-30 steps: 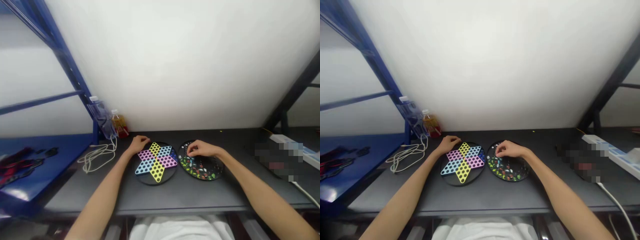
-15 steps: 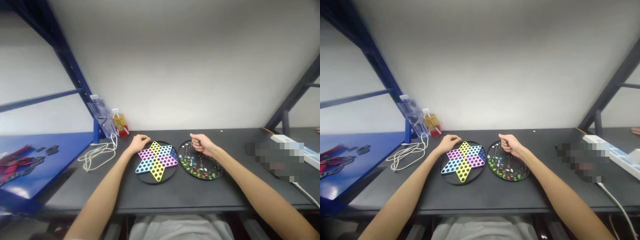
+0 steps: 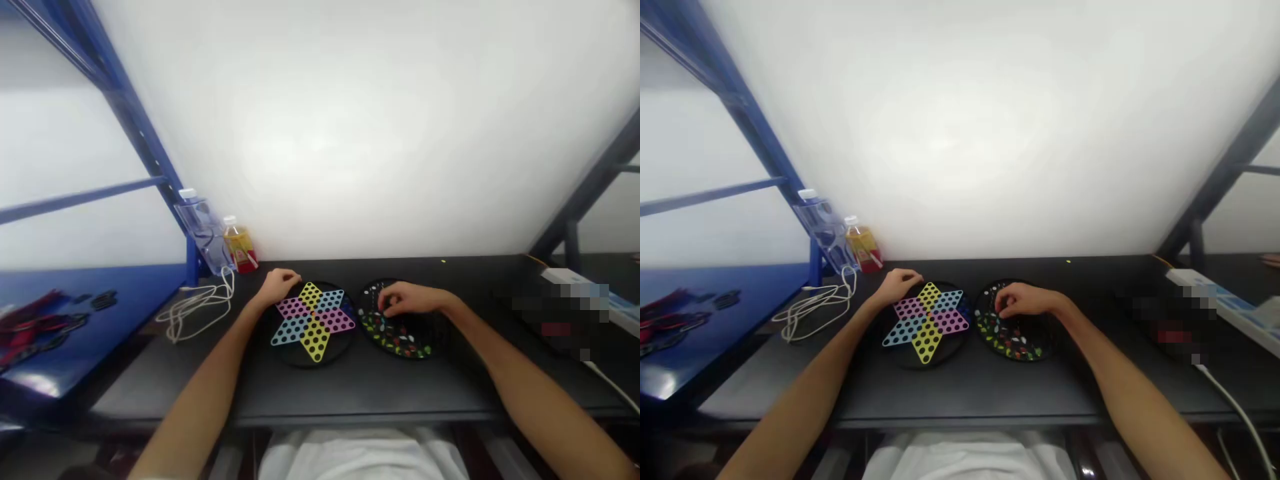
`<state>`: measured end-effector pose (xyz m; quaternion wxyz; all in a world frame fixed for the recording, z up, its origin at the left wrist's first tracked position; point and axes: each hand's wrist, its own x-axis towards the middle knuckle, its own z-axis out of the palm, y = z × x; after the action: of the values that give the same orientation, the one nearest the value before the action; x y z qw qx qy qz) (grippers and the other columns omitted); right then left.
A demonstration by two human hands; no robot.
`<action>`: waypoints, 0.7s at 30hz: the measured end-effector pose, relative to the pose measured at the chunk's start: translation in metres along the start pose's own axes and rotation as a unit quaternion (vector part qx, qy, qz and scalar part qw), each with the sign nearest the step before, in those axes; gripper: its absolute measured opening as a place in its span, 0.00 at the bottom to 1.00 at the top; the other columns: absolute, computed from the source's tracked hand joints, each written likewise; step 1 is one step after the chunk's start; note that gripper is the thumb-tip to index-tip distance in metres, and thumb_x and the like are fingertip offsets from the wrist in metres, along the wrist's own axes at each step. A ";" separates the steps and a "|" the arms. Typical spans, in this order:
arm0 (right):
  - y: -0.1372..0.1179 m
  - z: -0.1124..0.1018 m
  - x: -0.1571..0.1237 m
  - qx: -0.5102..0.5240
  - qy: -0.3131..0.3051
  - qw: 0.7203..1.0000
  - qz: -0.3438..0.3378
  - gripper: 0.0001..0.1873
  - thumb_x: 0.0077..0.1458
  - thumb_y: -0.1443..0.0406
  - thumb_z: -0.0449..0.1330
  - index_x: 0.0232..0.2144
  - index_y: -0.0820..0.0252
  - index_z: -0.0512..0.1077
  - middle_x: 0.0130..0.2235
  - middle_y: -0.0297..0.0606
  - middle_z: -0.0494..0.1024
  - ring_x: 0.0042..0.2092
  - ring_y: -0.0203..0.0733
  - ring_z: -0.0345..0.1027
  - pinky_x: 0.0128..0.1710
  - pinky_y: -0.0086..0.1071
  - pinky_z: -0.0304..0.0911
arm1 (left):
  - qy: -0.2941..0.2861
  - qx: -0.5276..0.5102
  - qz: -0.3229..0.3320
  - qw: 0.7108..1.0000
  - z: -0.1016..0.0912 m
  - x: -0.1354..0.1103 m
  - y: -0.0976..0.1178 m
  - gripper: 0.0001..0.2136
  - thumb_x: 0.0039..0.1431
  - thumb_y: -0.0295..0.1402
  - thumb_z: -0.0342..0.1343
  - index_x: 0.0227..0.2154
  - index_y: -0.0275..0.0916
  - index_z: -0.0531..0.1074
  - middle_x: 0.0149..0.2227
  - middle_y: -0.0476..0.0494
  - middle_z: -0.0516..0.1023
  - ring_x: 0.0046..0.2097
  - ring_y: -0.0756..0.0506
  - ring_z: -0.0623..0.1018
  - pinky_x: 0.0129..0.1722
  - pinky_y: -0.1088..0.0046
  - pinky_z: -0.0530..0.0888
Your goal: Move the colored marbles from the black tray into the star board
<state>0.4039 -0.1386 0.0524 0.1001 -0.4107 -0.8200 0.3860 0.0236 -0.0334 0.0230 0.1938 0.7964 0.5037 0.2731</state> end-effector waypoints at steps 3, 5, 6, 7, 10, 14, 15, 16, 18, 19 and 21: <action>0.002 0.001 0.000 0.030 0.022 0.999 0.007 0.15 0.49 0.56 0.64 0.34 0.63 0.77 0.25 0.33 0.71 0.27 0.34 0.60 0.27 0.28 0.54 | 0.003 0.003 0.001 1.000 0.000 0.000 0.000 0.17 0.55 0.45 0.51 0.31 0.40 0.81 0.34 0.45 0.82 0.38 0.43 0.78 0.41 0.70 0.71; 0.005 0.002 0.000 0.106 0.065 0.992 0.014 0.17 0.50 0.55 0.63 0.34 0.63 0.75 0.22 0.30 0.67 0.23 0.31 0.55 0.22 0.27 0.50 | 0.004 0.003 -0.001 1.000 0.000 0.000 0.001 0.18 0.55 0.46 0.51 0.31 0.40 0.81 0.34 0.45 0.82 0.38 0.43 0.78 0.41 0.70 0.71; 0.008 0.002 0.001 0.163 0.094 0.982 0.016 0.17 0.50 0.54 0.63 0.35 0.62 0.74 0.20 0.28 0.63 0.21 0.30 0.51 0.20 0.26 0.46 | 0.004 0.003 0.000 1.000 0.000 0.000 0.001 0.18 0.54 0.46 0.51 0.31 0.40 0.81 0.34 0.45 0.82 0.38 0.43 0.78 0.41 0.71 0.71; 0.010 0.002 0.002 0.227 0.129 0.965 0.014 0.18 0.50 0.54 0.63 0.36 0.62 0.72 0.18 0.25 0.59 0.19 0.29 0.46 0.18 0.26 0.43 | 0.004 0.003 0.001 1.000 0.000 0.000 0.001 0.18 0.55 0.46 0.51 0.31 0.39 0.81 0.34 0.45 0.82 0.39 0.43 0.78 0.41 0.71 0.71; 0.016 0.001 0.007 0.405 0.227 0.886 -0.019 0.16 0.52 0.54 0.61 0.36 0.59 0.69 0.18 0.23 0.51 0.19 0.29 0.38 0.17 0.25 0.37 | 0.001 0.000 0.002 1.000 0.001 0.000 0.000 0.18 0.55 0.46 0.51 0.31 0.40 0.81 0.35 0.45 0.82 0.39 0.43 0.78 0.41 0.71 0.71; 0.018 0.005 0.016 0.500 0.245 0.830 -0.021 0.16 0.55 0.51 0.55 0.29 0.58 0.64 0.20 0.26 0.54 0.19 0.29 0.37 0.16 0.27 0.35 | 0.007 0.003 0.003 1.000 0.002 0.001 -0.003 0.17 0.55 0.45 0.52 0.31 0.40 0.81 0.35 0.45 0.82 0.39 0.42 0.78 0.41 0.71 0.71; 0.018 0.007 0.018 0.490 0.243 0.837 -0.011 0.19 0.55 0.49 0.55 0.25 0.57 0.62 0.19 0.26 0.53 0.18 0.29 0.37 0.16 0.27 0.34 | 0.007 0.005 0.004 1.000 0.002 0.002 -0.004 0.17 0.55 0.45 0.52 0.32 0.40 0.81 0.35 0.46 0.82 0.39 0.42 0.78 0.41 0.71 0.71; 0.017 0.010 0.019 0.463 0.245 0.852 0.000 0.21 0.55 0.48 0.55 0.22 0.57 0.59 0.18 0.26 0.53 0.18 0.29 0.37 0.16 0.28 0.34 | 0.006 0.007 0.004 1.000 0.002 0.002 -0.004 0.17 0.56 0.45 0.52 0.32 0.40 0.81 0.35 0.46 0.82 0.39 0.43 0.78 0.41 0.71 0.71; 0.013 0.013 0.018 0.352 0.246 0.903 0.023 0.26 0.53 0.46 0.57 0.17 0.57 0.56 0.16 0.26 0.51 0.18 0.29 0.38 0.17 0.28 0.35 | 0.002 0.010 0.001 1.000 0.002 0.002 -0.004 0.17 0.56 0.46 0.51 0.32 0.40 0.81 0.35 0.45 0.82 0.38 0.43 0.78 0.40 0.71 0.71; 0.011 0.014 0.017 0.273 0.233 0.933 0.032 0.27 0.52 0.46 0.58 0.16 0.57 0.57 0.15 0.26 0.52 0.18 0.30 0.40 0.18 0.29 0.38 | 0.001 0.011 0.001 1.000 0.002 0.002 -0.004 0.17 0.56 0.46 0.51 0.32 0.40 0.81 0.35 0.45 0.82 0.38 0.43 0.78 0.40 0.71 0.71; 0.005 0.014 0.012 0.108 0.180 0.977 0.041 0.26 0.50 0.47 0.60 0.14 0.60 0.64 0.14 0.29 0.58 0.19 0.31 0.47 0.20 0.30 0.43 | 0.002 0.014 0.003 1.000 0.001 0.002 -0.004 0.18 0.56 0.46 0.51 0.32 0.40 0.81 0.35 0.45 0.82 0.39 0.43 0.78 0.41 0.71 0.71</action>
<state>0.3927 -0.1352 0.0378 0.2742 -0.4931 -0.7245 0.3961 0.0227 -0.0302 0.0202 0.1804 0.8001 0.5051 0.2686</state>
